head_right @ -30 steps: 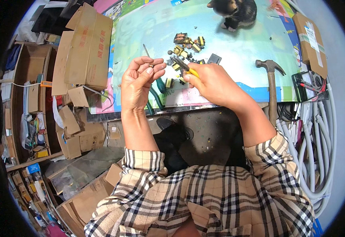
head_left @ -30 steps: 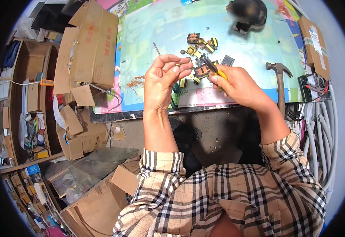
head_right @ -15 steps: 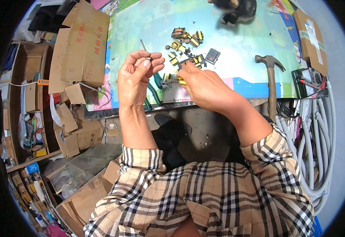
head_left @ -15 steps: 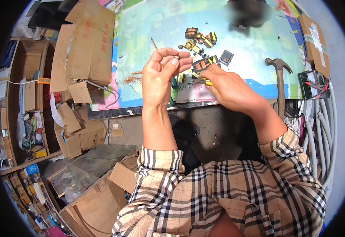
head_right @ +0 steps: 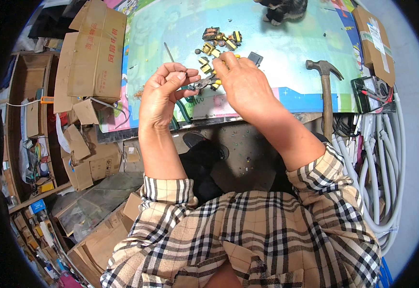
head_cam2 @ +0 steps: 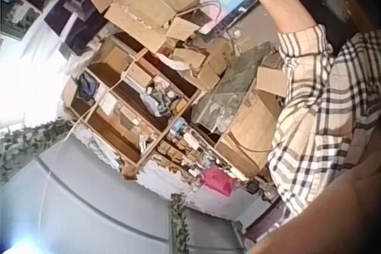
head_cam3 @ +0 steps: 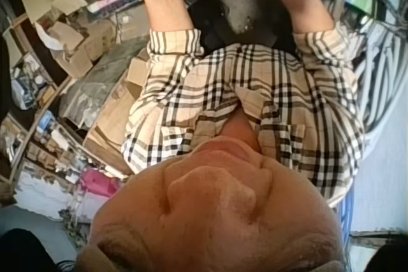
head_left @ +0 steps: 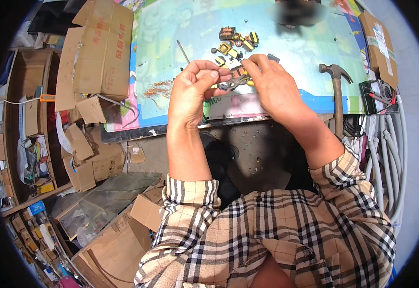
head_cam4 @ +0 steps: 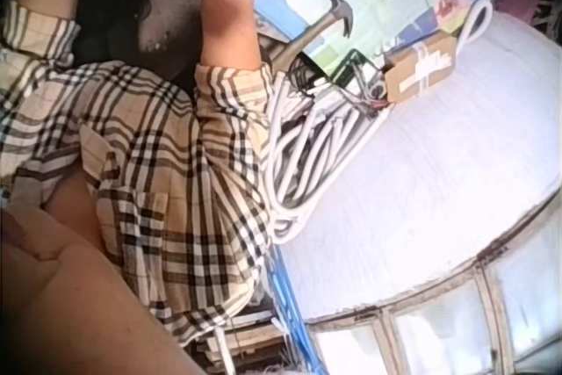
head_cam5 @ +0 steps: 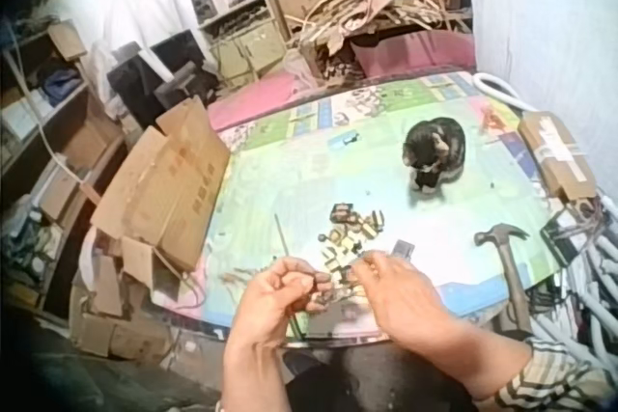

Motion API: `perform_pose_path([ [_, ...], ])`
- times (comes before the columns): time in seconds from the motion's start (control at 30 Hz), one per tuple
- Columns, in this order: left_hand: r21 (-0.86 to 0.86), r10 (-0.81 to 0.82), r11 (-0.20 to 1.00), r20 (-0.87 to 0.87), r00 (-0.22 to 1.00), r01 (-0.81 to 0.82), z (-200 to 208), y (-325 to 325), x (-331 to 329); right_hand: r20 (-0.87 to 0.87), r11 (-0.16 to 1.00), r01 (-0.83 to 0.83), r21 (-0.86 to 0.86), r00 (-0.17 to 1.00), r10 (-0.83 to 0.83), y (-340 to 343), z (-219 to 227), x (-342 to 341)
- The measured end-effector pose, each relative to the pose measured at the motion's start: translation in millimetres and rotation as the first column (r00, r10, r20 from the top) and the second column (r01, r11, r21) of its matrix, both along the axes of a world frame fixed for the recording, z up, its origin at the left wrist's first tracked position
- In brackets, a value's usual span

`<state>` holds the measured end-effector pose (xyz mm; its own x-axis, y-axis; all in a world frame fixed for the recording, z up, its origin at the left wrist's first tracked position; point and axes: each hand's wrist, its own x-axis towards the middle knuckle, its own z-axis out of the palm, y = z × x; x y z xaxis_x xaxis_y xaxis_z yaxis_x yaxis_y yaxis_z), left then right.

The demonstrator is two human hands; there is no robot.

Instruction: The person disassembles small electronic components on a workbench using pliers and a screwdriver. They repeatedly pick up parts, strip wires, and separate pieces, occasionally pausing to pet a cat that approaches the workspace.

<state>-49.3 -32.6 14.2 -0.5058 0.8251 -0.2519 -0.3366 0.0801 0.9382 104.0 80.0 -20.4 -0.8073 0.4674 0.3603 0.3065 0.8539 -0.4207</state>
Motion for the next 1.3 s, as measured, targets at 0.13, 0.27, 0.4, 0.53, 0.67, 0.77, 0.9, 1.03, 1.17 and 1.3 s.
perform_pose_path([
  [0.13,-0.038,-0.317,0.948,-0.060,0.947,0.315,15,-13,-6,-0.010,0.996,0.086,-0.002,0.996,-0.086,16,2,8],
  [0.27,-0.018,-0.436,0.900,-0.053,0.898,0.435,27,-19,5,-0.036,0.973,0.127,-0.192,0.990,-0.136,22,4,10],
  [0.4,0.031,-0.189,0.980,-0.122,0.974,0.194,18,-13,1,-0.051,0.947,0.061,-0.315,0.995,-0.081,15,14,9],
  [0.53,0.051,-0.080,0.995,-0.110,0.991,0.086,15,-10,0,-0.046,0.925,0.003,-0.379,0.999,-0.022,10,19,7],
  [0.67,0.051,-0.010,0.999,-0.058,0.998,0.012,16,-4,3,-0.069,0.918,-0.066,-0.390,0.997,0.042,3,21,6],
  [0.77,0.063,0.000,0.998,-0.034,0.999,0.002,14,-2,5,-0.041,0.941,-0.042,-0.336,0.999,0.030,-3,17,2],
  [0.9,0.068,0.010,0.998,-0.025,1.000,-0.008,11,0,6,-0.013,0.951,0.008,-0.310,1.000,-0.013,-6,16,1],
  [1.03,0.075,0.021,0.997,-0.018,1.000,-0.019,11,2,9,-0.014,0.960,0.050,-0.277,0.998,-0.056,-8,15,0],
  [1.17,0.094,0.046,0.995,-0.047,0.998,-0.042,10,5,14,-0.004,0.974,0.065,-0.218,0.998,-0.068,-10,15,0],
  [1.3,0.094,0.052,0.995,-0.075,0.996,-0.045,8,8,18,0.086,0.980,0.106,-0.167,0.992,-0.092,-12,19,0],
])
